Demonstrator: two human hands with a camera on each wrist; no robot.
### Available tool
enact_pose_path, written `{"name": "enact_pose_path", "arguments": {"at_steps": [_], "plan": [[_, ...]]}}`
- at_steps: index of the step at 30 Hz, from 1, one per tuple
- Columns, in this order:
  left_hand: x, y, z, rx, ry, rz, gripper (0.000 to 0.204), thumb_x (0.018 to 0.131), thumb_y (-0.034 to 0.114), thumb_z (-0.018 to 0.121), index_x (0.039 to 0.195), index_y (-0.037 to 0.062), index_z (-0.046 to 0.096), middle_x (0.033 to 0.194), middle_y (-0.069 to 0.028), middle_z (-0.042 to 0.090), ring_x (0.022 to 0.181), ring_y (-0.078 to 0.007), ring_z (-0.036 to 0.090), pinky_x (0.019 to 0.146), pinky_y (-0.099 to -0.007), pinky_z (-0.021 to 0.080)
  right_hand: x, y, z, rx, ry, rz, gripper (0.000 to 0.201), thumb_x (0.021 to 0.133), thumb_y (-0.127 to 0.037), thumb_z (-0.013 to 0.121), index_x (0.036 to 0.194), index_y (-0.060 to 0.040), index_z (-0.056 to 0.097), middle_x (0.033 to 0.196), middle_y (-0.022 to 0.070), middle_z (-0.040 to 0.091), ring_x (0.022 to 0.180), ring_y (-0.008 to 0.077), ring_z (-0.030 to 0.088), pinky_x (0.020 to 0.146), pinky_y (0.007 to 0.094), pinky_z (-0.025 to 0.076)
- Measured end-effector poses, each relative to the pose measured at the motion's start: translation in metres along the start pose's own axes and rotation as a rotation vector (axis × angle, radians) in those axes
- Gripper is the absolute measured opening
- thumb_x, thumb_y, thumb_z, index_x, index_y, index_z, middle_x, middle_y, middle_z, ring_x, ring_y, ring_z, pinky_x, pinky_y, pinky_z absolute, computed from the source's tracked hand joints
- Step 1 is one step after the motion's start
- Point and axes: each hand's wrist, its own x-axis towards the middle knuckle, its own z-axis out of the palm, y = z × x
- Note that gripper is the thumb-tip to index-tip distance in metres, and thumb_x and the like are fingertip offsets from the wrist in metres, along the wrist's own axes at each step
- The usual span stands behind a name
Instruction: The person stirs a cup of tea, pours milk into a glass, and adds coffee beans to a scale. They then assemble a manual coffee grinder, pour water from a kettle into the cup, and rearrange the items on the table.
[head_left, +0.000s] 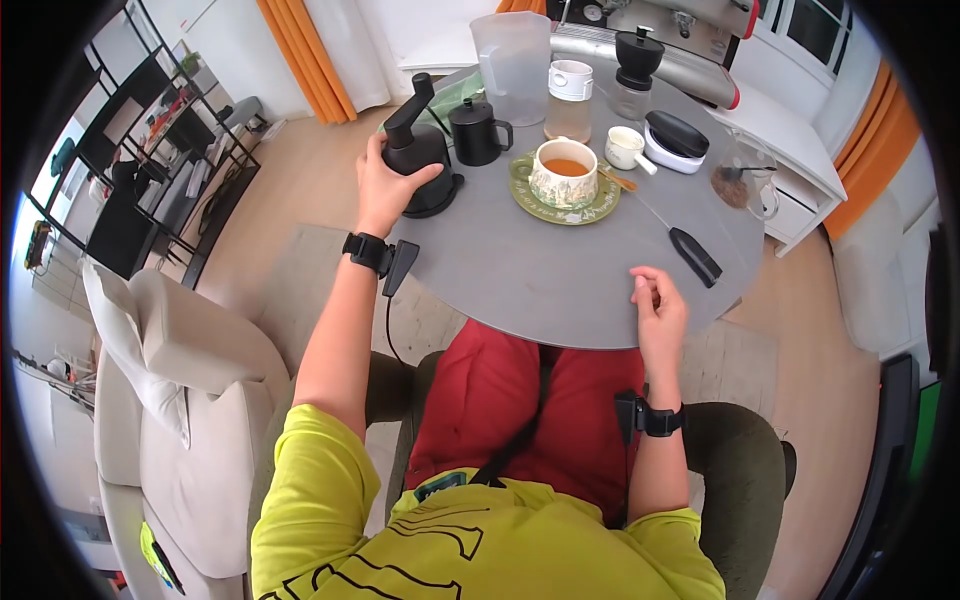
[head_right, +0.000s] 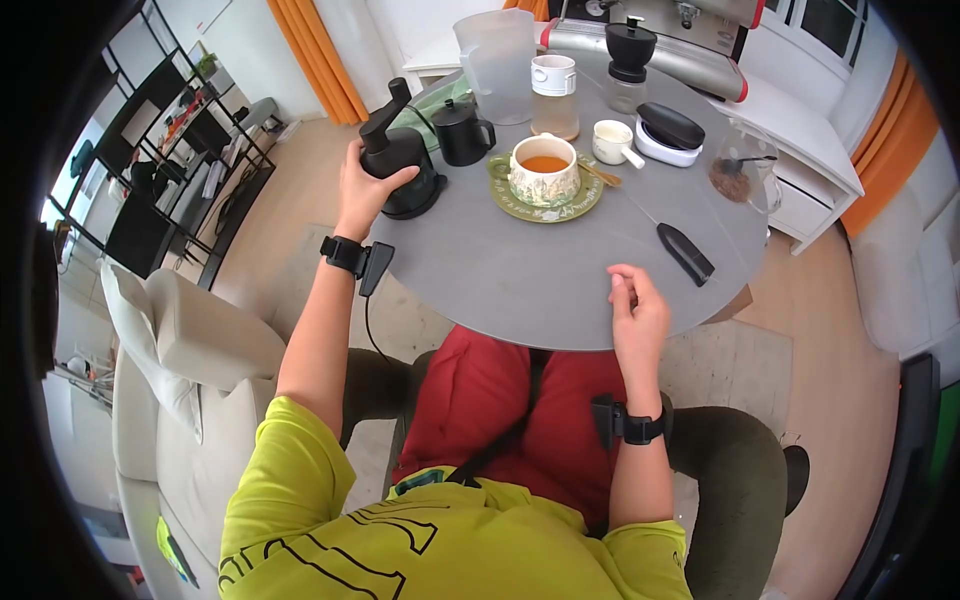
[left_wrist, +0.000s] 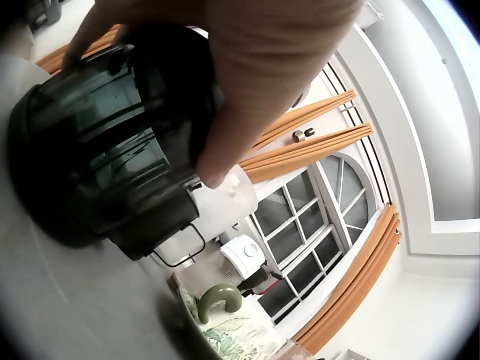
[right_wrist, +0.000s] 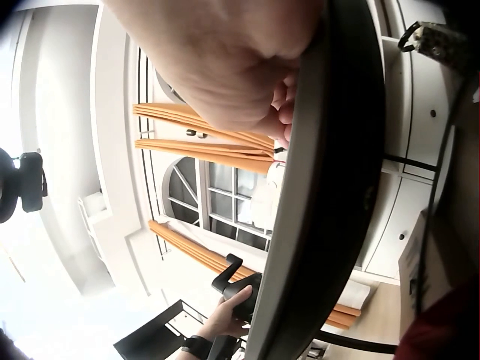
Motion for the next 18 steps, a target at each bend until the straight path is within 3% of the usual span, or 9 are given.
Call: {"name": "enact_pose_path", "arguments": {"at_steps": [12,15,18], "plan": [[-0.003,-0.003,0.004,0.087,0.017,-0.034,0.092,0.065,0.037,0.085,0.135,0.0048,0.036,0.125,-0.0229,0.040,0.116,-0.0337,0.049,0.095,-0.0406,0.046,0.000,-0.003,0.000,-0.062,-0.025,-0.015,0.011,0.090,-0.012,0.058,0.092,-0.0045,0.065,0.067,0.0041,0.058,0.058,0.0127,0.052,0.056,0.0271,0.040],[-0.003,-0.008,0.004,0.037,0.015,-0.010,0.096,0.064,0.037,0.086,0.138,0.0049,0.033,0.127,-0.0216,0.040,0.117,-0.0343,0.048,0.098,-0.0403,0.043,0.000,-0.002,0.000,-0.090,-0.023,-0.028,0.011,0.089,-0.012,0.058,0.091,-0.0048,0.066,0.068,0.0043,0.058,0.059,0.0140,0.052,0.056,0.0281,0.041],[-0.016,0.001,-0.001,0.012,0.109,0.134,0.088,0.069,0.032,0.083,0.138,0.0050,0.035,0.128,-0.0190,0.040,0.116,-0.0333,0.049,0.099,-0.0392,0.041,0.000,0.000,0.000,-0.093,-0.005,-0.052,0.010,0.089,-0.012,0.058,0.090,-0.0050,0.066,0.068,0.0047,0.058,0.059,0.0151,0.051,0.056,0.0288,0.041]]}}
